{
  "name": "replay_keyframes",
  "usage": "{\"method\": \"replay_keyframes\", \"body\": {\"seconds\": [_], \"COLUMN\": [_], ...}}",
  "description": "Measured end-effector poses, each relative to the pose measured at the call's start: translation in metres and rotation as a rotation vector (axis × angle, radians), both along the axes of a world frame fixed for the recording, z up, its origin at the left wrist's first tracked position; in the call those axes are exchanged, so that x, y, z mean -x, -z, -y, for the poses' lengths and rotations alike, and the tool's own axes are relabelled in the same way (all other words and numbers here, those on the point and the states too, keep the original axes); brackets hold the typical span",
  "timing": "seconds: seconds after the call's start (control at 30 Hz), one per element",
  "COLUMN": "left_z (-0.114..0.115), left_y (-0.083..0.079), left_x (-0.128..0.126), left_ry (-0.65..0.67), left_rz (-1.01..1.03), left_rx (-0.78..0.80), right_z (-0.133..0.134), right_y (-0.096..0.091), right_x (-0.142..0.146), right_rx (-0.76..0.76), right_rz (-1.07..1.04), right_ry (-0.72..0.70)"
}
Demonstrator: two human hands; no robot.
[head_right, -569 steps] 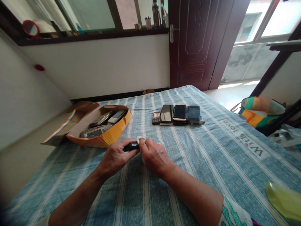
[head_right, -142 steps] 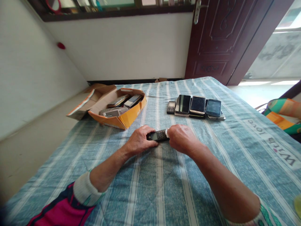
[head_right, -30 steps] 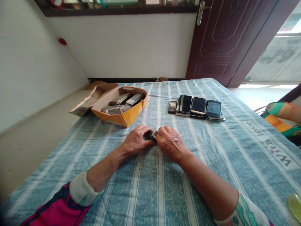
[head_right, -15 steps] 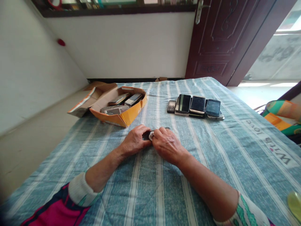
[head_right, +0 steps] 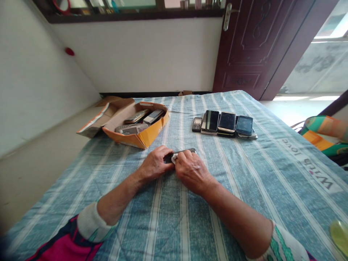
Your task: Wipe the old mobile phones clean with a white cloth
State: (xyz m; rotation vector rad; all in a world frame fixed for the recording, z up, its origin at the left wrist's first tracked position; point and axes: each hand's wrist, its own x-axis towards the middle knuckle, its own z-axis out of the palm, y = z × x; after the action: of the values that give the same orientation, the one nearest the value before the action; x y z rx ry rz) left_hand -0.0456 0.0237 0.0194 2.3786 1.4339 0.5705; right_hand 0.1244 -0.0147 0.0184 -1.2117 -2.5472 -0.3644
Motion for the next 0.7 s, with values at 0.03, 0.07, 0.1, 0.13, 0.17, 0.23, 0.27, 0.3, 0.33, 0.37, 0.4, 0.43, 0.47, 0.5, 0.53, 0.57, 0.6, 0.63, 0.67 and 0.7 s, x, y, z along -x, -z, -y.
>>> {"method": "replay_keyframes", "body": {"seconds": [0.03, 0.07, 0.1, 0.13, 0.17, 0.23, 0.27, 0.3, 0.33, 0.37, 0.4, 0.43, 0.47, 0.5, 0.53, 0.57, 0.6, 0.63, 0.67, 0.7], "left_z": [0.0, 0.001, 0.001, 0.001, 0.001, 0.001, 0.0, 0.0, 0.0, 0.0, 0.001, 0.001, 0.001, 0.001, 0.001, 0.001, 0.001, 0.001, 0.0, 0.0], "left_y": [-0.001, -0.001, -0.002, -0.003, -0.003, -0.003, -0.003, -0.003, -0.003, -0.002, -0.002, -0.002, -0.002, -0.002, -0.002, -0.002, -0.001, -0.001, 0.0, 0.001], "left_x": [0.0, 0.0, -0.001, -0.001, -0.001, 0.0, 0.0, 0.0, 0.0, 0.0, 0.0, 0.0, 0.0, 0.0, 0.0, -0.001, -0.001, 0.0, 0.0, 0.0], "left_ry": [-0.003, -0.005, -0.005, -0.005, -0.004, -0.001, 0.001, 0.003, 0.002, 0.001, -0.002, -0.004, -0.006, -0.008, -0.01, -0.01, -0.009, -0.008, -0.006, -0.004], "left_rz": [-0.006, -0.01, -0.013, -0.015, -0.016, -0.016, -0.014, -0.013, -0.012, -0.011, -0.012, -0.015, -0.019, -0.02, -0.021, -0.02, -0.018, -0.015, -0.01, -0.006], "left_rx": [0.002, 0.005, 0.008, 0.011, 0.012, 0.014, 0.013, 0.012, 0.009, 0.006, 0.002, -0.001, -0.003, -0.004, -0.004, -0.006, -0.01, -0.014, -0.02, -0.024], "right_z": [-0.001, -0.003, -0.006, -0.008, -0.011, -0.016, -0.017, -0.017, -0.017, -0.016, -0.014, -0.012, -0.01, -0.007, -0.005, -0.002, 0.0, 0.002, 0.004, 0.005], "right_y": [0.001, 0.003, 0.004, 0.005, 0.006, 0.007, 0.008, 0.008, 0.008, 0.008, 0.008, 0.008, 0.008, 0.008, 0.009, 0.009, 0.009, 0.01, 0.01, 0.011], "right_x": [-0.003, -0.006, -0.01, -0.014, -0.018, -0.023, -0.025, -0.025, -0.025, -0.023, -0.021, -0.018, -0.015, -0.012, -0.009, -0.006, -0.003, 0.0, 0.003, 0.005], "right_rx": [-0.005, -0.011, -0.019, -0.026, -0.03, -0.027, -0.022, -0.019, -0.02, -0.027, -0.037, -0.048, -0.057, -0.063, -0.067, -0.069, -0.07, -0.071, -0.07, -0.069], "right_rz": [-0.002, -0.006, -0.011, -0.016, -0.024, -0.042, -0.049, -0.053, -0.052, -0.05, -0.045, -0.041, -0.039, -0.038, -0.038, -0.039, -0.04, -0.043, -0.046, -0.051], "right_ry": [0.025, 0.056, 0.094, 0.136, 0.18, 0.263, 0.294, 0.315, 0.324, 0.324, 0.315, 0.299, 0.279, 0.259, 0.239, 0.22, 0.201, 0.182, 0.163, 0.144]}}
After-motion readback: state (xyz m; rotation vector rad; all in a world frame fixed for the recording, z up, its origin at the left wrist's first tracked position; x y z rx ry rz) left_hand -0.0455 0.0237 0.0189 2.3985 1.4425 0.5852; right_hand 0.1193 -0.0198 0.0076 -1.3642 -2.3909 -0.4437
